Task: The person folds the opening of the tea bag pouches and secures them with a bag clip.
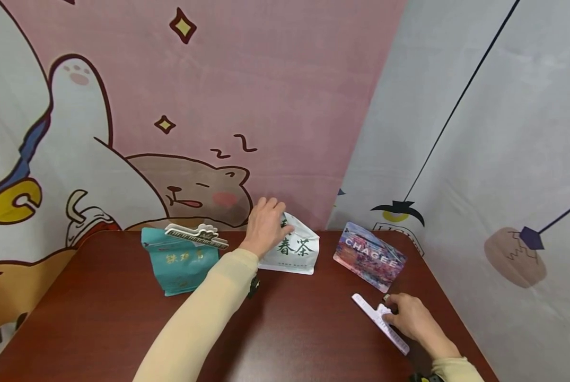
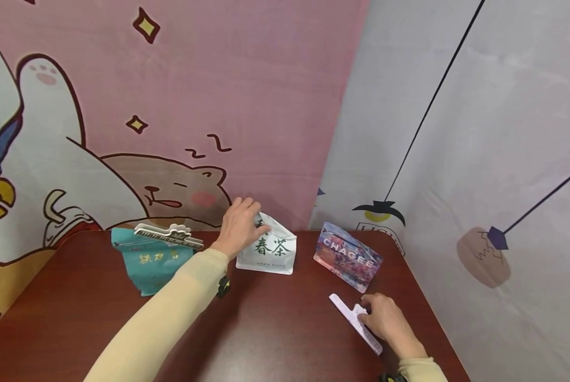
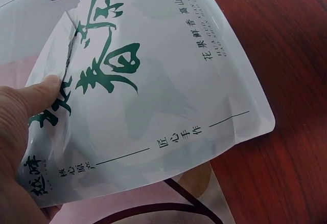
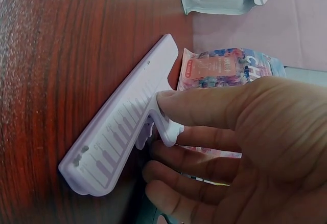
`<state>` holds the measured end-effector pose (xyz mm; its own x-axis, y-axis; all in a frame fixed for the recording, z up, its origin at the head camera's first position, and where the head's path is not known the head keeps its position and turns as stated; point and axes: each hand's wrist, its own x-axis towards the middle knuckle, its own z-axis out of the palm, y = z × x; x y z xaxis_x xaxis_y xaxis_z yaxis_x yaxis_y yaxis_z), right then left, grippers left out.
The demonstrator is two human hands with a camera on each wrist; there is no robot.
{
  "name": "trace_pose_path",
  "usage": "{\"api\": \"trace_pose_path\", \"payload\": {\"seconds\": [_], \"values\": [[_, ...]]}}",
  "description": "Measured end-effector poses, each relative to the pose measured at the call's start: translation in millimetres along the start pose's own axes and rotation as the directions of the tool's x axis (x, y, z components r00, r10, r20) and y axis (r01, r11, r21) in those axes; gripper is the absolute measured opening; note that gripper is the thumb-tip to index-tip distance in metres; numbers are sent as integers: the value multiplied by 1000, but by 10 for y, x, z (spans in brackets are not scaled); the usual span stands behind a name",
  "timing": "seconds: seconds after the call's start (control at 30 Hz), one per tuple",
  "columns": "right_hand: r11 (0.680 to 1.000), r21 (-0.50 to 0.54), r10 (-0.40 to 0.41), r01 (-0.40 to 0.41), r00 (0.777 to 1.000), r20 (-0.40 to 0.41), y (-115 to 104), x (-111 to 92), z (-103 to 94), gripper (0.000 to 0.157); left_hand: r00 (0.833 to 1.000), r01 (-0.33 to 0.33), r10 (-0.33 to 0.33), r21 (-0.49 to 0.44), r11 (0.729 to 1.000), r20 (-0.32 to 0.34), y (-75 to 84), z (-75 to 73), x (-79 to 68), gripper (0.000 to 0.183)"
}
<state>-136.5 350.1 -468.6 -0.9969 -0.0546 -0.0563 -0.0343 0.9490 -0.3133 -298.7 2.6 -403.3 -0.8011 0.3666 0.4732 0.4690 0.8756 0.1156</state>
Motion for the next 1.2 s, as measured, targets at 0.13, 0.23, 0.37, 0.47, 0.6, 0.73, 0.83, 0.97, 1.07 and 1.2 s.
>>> {"api": "trace_pose_path", "payload": {"seconds": [0.13, 0.23, 0.37, 0.47, 0.6, 0.73, 0.83, 0.97, 1.07, 1.2], "values": [[1000, -2, 20, -20, 1000, 10, 8, -8, 14, 19, 1000, 4, -3, -4, 1000, 5, -1, 8, 2, 48], [1000, -8, 18, -18, 1000, 7, 16, -15, 23, 19, 1000, 3, -3, -1, 1000, 0, -1, 10, 5, 48], [1000, -7, 19, -18, 1000, 7, 5, -17, 23, 19, 1000, 1, -1, -1, 1000, -7, -1, 10, 4, 48], [1000, 3, 29, -29, 999, 13, -17, -15, 17, 19, 1000, 3, -3, -1, 1000, -1, 1, 6, 4, 48], [999, 12, 33, -33, 999, 22, -28, -20, 15, 20, 1000, 9, -9, -2, 1000, 12, 4, -6, 5, 47], [999, 23, 38, -38, 999, 28, -47, -30, 10, 21, 1000, 13, -13, -6, 1000, 23, 5, -12, 5, 47], [998, 42, 46, -47, 998, 30, -71, -40, 3, 21, 1000, 14, -14, -3, 1000, 25, 6, -8, 4, 48], [997, 64, 49, -51, 998, 28, -93, -52, -3, 22, 1000, 10, -10, 8, 1000, 16, 5, -7, 6, 47], [996, 79, 45, -47, 999, 21, -104, -68, -6, 22, 1000, 7, -7, 6, 1000, 16, 8, -11, 8, 47], [994, 109, 29, -28, 1000, -1, -120, -103, -18, 21, 1000, 8, -8, 4, 1000, 27, 12, -21, 10, 46]]}}
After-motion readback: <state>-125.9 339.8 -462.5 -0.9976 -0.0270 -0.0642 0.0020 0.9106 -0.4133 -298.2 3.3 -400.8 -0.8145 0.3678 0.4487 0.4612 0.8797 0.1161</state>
